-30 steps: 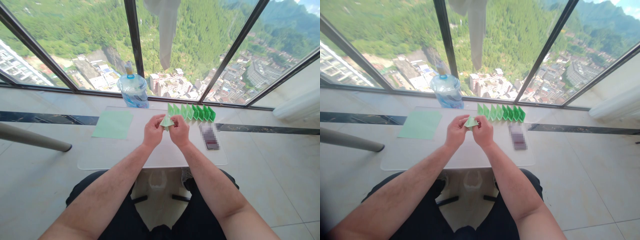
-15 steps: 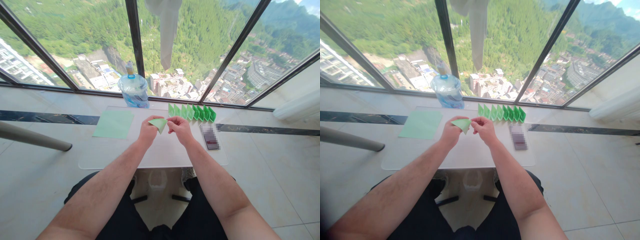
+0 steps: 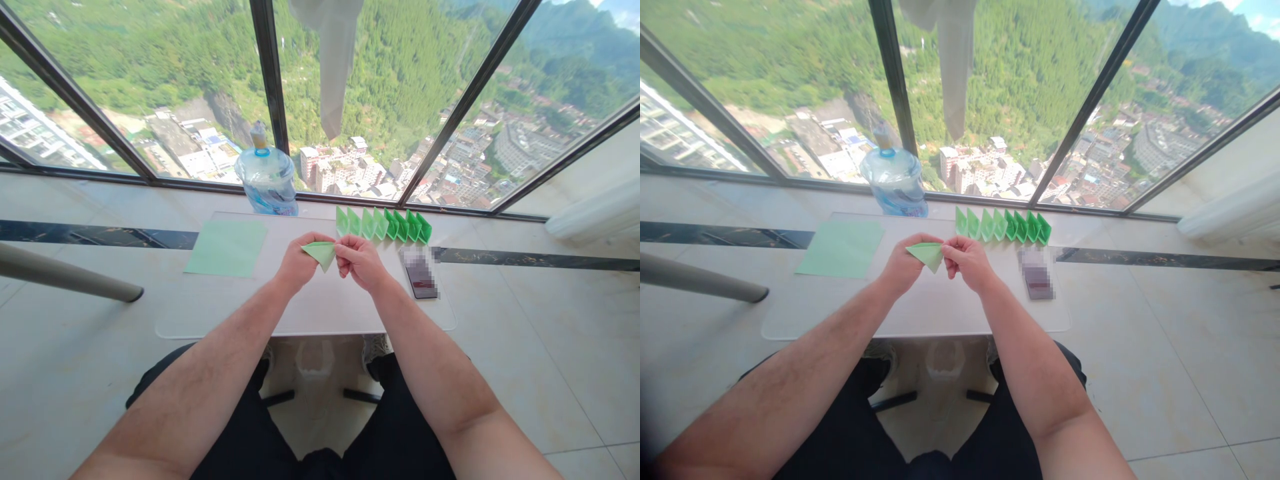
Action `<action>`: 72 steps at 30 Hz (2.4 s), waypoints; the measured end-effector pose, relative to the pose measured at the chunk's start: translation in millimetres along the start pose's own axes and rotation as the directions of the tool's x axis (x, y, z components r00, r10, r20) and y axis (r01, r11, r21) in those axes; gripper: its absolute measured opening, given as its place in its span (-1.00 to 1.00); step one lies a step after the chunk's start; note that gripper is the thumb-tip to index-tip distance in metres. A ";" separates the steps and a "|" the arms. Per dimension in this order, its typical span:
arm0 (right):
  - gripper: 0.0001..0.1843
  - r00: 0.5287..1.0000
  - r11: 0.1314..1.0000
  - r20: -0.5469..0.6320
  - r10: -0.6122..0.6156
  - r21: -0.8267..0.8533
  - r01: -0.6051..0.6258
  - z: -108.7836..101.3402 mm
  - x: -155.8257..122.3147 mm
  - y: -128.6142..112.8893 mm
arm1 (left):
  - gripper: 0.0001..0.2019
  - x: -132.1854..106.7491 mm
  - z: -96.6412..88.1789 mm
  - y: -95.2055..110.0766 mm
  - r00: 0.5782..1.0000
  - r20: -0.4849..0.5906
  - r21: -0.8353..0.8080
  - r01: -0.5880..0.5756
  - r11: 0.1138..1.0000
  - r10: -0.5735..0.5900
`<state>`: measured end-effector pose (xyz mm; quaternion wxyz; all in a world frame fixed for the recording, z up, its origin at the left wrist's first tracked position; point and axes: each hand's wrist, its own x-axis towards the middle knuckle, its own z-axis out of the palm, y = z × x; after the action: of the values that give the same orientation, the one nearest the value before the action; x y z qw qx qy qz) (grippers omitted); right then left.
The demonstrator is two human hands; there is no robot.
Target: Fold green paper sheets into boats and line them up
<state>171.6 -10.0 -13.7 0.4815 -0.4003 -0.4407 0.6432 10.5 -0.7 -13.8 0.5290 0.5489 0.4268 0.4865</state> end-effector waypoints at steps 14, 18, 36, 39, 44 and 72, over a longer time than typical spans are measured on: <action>-0.64 0.992 0.977 0.011 0.126 0.169 -0.126 0.2 -2.5 -1.7 | -0.89 1.0 -6.6 -0.8 0.997 0.057 0.239 -0.059 0.969 0.046; -0.66 0.990 0.974 -0.016 0.143 0.182 -0.138 2.3 -2.2 -1.8 | -0.88 -0.7 -3.9 1.2 0.997 0.073 0.154 -0.028 0.988 0.017; -0.59 0.971 0.991 -0.237 -0.007 -0.134 -0.026 8.5 2.4 7.5 | -0.50 -2.2 -2.3 -9.2 0.976 0.074 0.355 -0.216 0.909 0.203; -0.61 0.963 0.985 -0.268 -0.042 -0.170 -0.005 6.2 2.5 3.8 | -0.40 2.5 -3.9 -10.1 0.987 0.147 0.112 -0.087 0.990 0.071; -0.60 0.960 0.977 -0.264 -0.088 -0.209 0.032 5.9 2.4 1.7 | -0.56 5.1 -5.7 -4.9 0.996 0.090 0.169 -0.017 0.986 0.002; -0.79 0.899 0.936 -0.310 -0.308 -0.266 0.229 5.3 7.9 14.7 | -0.74 0.3 -0.6 -6.3 0.983 0.178 0.346 -0.109 0.932 0.049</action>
<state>161.1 -5.5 -26.9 0.5881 -0.4935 -0.4696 0.4360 10.2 0.2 -20.0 0.4350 0.6907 0.4394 0.3751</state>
